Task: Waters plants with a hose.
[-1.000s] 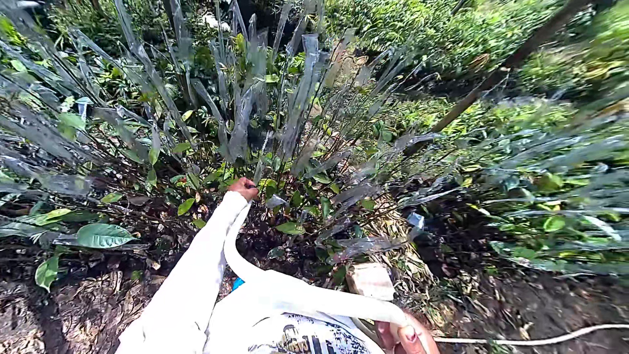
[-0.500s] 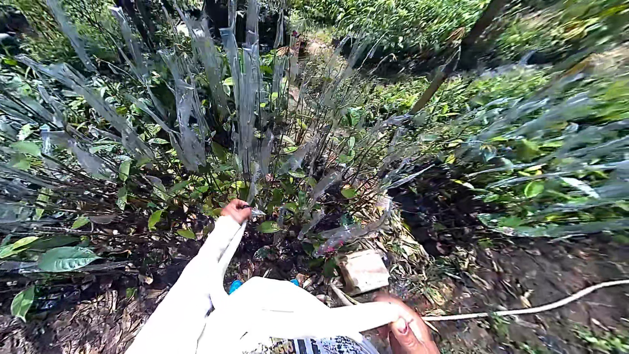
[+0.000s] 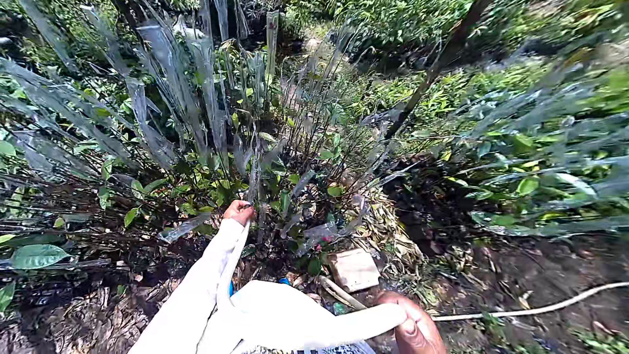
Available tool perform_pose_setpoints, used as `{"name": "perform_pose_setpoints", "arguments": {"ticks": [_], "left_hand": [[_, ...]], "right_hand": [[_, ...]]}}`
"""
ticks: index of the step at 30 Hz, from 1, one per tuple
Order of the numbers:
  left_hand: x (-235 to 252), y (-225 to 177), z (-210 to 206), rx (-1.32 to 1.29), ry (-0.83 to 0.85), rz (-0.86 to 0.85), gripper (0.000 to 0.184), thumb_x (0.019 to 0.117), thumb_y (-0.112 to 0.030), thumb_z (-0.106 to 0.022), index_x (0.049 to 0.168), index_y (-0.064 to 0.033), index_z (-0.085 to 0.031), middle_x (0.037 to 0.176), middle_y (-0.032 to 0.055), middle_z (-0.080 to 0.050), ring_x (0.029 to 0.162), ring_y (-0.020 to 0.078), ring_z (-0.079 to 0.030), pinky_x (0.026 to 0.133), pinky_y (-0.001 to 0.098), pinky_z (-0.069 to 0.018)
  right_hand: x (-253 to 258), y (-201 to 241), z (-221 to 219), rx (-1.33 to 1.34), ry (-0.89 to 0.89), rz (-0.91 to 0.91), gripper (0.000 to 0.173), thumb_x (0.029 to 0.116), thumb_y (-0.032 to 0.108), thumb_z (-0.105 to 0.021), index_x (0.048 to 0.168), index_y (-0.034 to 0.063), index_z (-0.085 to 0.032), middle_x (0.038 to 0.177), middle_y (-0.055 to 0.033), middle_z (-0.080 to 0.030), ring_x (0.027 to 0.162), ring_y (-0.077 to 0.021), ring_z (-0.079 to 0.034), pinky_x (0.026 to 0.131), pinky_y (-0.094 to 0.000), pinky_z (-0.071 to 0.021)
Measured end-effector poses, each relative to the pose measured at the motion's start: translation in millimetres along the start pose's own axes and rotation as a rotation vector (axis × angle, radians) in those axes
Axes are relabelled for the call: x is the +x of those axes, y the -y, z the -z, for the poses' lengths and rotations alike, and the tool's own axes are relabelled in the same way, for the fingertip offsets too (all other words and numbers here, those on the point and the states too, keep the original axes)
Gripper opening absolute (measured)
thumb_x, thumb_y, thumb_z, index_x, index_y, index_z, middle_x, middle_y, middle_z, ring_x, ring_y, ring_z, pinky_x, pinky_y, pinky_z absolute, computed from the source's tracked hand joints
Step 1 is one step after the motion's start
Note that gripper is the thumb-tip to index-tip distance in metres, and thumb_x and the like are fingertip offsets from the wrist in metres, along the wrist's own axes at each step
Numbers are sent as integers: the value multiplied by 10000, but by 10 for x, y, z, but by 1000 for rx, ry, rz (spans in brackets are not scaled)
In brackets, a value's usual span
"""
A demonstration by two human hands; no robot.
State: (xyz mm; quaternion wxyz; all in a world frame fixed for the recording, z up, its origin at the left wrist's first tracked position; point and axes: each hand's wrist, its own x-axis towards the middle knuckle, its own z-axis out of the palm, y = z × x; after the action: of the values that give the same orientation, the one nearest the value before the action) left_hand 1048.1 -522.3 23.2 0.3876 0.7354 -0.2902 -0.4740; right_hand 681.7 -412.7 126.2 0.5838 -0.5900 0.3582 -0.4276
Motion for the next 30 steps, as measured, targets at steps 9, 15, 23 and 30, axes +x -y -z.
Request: {"name": "perform_pose_setpoints", "arguments": {"ticks": [9, 15, 23, 30], "left_hand": [[22, -325, 146, 189, 52, 14, 344, 976, -116, -658, 1274, 29, -565, 974, 139, -681, 762, 168, -635, 740, 362, -540], [136, -386, 223, 148, 61, 10, 381, 958, -79, -670, 1304, 23, -550, 1000, 156, -667, 763, 173, -623, 725, 359, -540], [266, -431, 225, 195, 69, -17, 370, 974, -123, -665, 1311, 2, -581, 1058, 176, -678, 814, 212, -648, 782, 399, -546], [373, -475, 171, 205, 41, -24, 382, 981, -168, -677, 1316, -12, -583, 1066, 188, -685, 885, 252, -658, 840, 452, -538]], "right_hand": [[31, -23, 45, 5, 64, -40, 319, 954, 617, -571, 943, 325, -696, 786, 226, -636, 717, 127, -560, 661, -94, -460], [44, -32, -58, 20, 99, -44, 297, 977, 593, -548, 999, 343, -708, 843, 241, -665, 765, 136, -583, 709, -91, -478], [31, -10, -130, 23, 44, -62, 297, 975, 583, -554, 1071, 360, -724, 890, 233, -708, 784, 118, -623, 716, -102, -509], [4, -18, -133, 0, 2, -45, 303, 974, 591, -550, 1066, 363, -726, 884, 238, -702, 781, 112, -621, 723, -112, -510]]}}
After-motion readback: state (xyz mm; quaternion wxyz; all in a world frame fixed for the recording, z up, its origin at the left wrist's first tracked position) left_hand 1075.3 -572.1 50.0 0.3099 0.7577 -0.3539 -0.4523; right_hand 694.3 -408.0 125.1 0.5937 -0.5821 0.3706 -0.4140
